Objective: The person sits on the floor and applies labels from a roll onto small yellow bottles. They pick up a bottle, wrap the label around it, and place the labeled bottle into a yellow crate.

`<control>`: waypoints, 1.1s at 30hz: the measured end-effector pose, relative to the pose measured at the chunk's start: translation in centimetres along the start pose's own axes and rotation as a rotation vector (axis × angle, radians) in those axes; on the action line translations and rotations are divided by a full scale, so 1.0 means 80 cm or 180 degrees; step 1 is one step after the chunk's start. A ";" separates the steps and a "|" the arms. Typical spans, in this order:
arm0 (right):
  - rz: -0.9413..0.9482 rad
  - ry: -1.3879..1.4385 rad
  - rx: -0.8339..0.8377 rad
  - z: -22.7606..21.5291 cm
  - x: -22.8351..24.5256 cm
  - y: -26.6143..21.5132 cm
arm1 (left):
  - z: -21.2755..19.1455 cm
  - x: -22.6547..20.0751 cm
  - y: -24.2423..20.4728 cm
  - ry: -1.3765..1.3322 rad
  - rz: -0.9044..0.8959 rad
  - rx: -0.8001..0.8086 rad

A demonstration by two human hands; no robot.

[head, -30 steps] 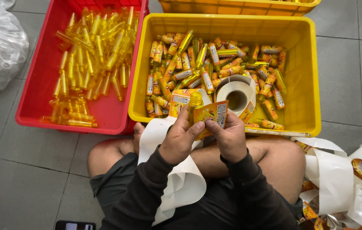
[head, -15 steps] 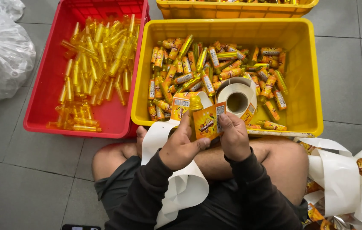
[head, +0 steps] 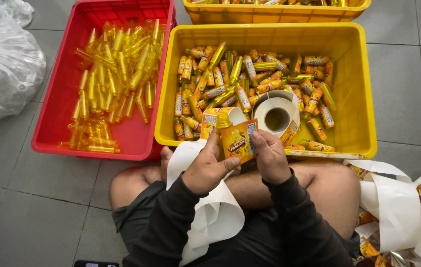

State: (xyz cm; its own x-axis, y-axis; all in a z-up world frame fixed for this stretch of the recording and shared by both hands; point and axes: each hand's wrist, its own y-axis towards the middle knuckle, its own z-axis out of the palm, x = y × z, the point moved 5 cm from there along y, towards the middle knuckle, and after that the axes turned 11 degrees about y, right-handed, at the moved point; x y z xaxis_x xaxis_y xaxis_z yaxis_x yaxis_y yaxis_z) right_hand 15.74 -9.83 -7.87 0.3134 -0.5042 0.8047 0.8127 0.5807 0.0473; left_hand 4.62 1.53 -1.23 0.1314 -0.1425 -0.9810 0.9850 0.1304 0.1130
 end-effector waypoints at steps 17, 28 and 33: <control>-0.0185 -0.0240 0.0323 0.021 0.023 -0.002 | -0.013 -0.005 0.005 0.0128 -0.0135 -0.0612; -0.0011 -0.0217 0.0454 0.024 0.015 -0.004 | -0.036 0.020 -0.002 -0.0564 -0.0185 -0.1173; 0.0117 -0.0342 0.0789 0.027 0.014 -0.001 | -0.028 0.010 -0.009 0.0011 -0.0085 -0.0474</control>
State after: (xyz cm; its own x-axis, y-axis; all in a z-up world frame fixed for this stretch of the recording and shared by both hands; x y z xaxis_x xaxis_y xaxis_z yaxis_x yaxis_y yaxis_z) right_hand 15.00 -9.05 -5.68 0.2757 -0.4169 0.8661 0.6527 0.7427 0.1497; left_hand 3.78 3.55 -2.45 0.1048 -0.1446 -0.9839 0.9606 0.2707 0.0625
